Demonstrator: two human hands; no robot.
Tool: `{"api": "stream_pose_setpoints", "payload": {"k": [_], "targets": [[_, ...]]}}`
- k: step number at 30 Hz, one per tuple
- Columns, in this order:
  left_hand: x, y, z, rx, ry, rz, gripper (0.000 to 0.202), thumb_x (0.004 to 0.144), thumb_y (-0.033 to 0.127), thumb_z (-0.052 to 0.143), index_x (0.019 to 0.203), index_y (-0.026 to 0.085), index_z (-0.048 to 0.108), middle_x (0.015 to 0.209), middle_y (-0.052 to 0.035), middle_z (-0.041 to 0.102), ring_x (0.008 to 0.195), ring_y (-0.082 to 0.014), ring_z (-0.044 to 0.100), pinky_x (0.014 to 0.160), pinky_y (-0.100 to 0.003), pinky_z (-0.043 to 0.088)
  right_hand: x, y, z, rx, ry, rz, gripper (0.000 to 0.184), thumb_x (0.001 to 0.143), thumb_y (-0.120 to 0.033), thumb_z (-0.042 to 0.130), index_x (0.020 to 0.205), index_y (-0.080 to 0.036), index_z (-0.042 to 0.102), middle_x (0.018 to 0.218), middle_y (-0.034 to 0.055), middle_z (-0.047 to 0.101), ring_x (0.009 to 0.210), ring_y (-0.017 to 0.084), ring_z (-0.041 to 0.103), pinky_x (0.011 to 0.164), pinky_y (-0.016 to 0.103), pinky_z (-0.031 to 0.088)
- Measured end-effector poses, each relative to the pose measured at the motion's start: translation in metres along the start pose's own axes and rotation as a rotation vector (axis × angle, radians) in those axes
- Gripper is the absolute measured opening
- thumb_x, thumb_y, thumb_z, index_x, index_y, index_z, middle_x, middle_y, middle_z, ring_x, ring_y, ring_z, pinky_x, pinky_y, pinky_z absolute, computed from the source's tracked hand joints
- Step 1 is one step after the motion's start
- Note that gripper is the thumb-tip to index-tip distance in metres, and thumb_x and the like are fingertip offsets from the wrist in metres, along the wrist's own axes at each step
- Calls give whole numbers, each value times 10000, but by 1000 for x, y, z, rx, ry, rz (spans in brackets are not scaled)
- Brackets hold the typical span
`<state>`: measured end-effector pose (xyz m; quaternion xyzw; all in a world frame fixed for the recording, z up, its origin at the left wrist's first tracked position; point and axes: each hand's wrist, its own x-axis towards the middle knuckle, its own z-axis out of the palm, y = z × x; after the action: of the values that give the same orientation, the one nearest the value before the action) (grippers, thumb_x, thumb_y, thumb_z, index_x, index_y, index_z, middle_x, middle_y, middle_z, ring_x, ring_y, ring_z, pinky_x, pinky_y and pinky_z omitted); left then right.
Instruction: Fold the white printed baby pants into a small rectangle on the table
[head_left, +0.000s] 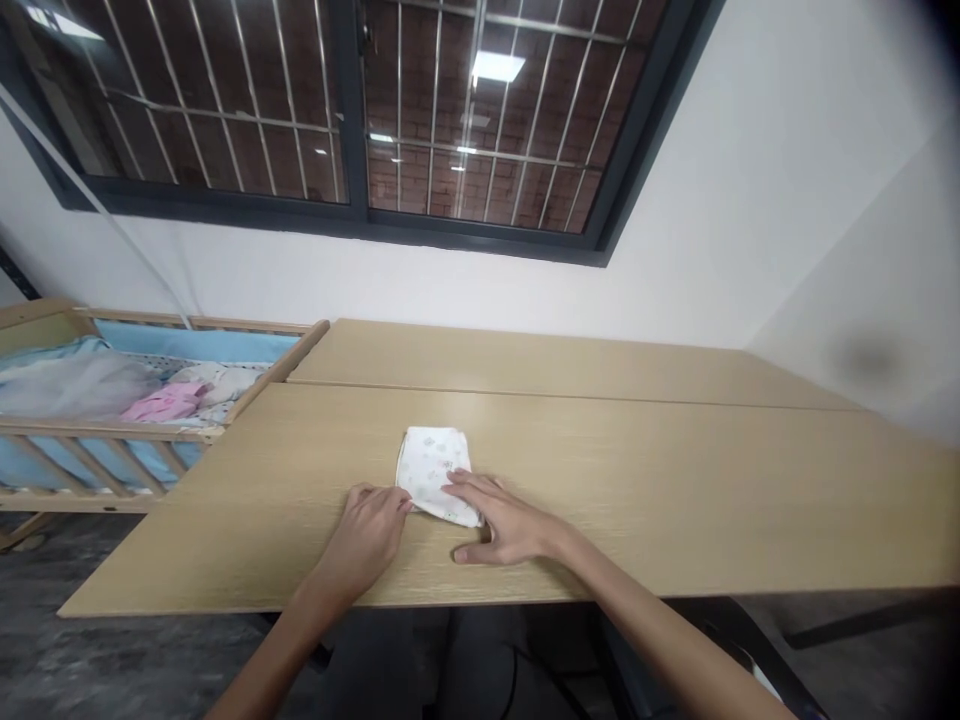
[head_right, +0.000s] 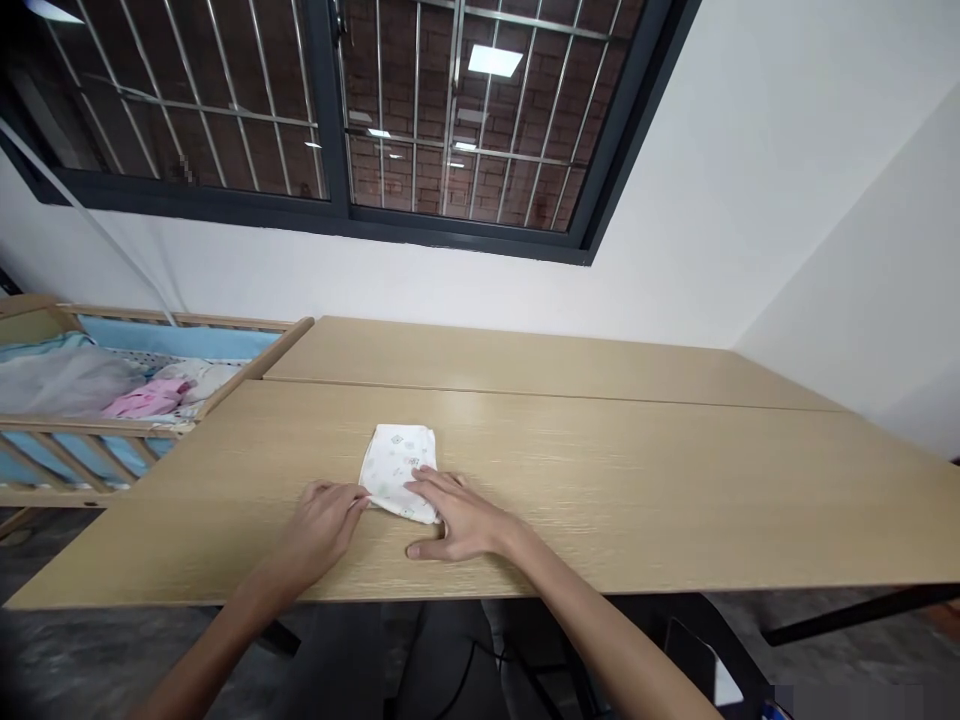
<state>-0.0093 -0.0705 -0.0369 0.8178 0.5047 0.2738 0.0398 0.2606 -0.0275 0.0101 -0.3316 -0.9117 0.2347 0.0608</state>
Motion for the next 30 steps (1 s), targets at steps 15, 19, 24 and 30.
{"api": "stream_pose_setpoints", "payload": {"k": [15,19,24,30], "targets": [[73,-25,-8,-421,69,-328,388,939,308,526,1300,195,437,1073,-66,707,928,-193,703,784,-301,550,55,23,14,360,620,263,289,1006,-434,505,1139,-178,533,998,78,654,875,212,617,762,328,498],[92,-33,10,-213,11,-358,245,907,204,523,1147,188,572,1029,-102,704,982,-256,682,863,-377,525,68,39,23,267,719,319,445,957,-350,544,1336,-157,416,1231,153,564,1037,237,608,893,383,519],[90,-29,18,-72,28,-338,324,944,222,476,1247,147,560,1297,-201,614,1263,-346,556,1053,-510,428,66,34,18,12,725,263,490,963,-319,517,1406,-132,425,1420,222,448,1289,300,510,1072,466,446],[83,-9,41,36,12,-43,740,1033,554,275,1563,41,222,1644,-232,239,1544,-322,189,1236,-503,242,71,20,12,-234,429,36,592,1056,-387,288,1597,-147,266,1652,150,272,1538,270,212,1241,530,188]]}}
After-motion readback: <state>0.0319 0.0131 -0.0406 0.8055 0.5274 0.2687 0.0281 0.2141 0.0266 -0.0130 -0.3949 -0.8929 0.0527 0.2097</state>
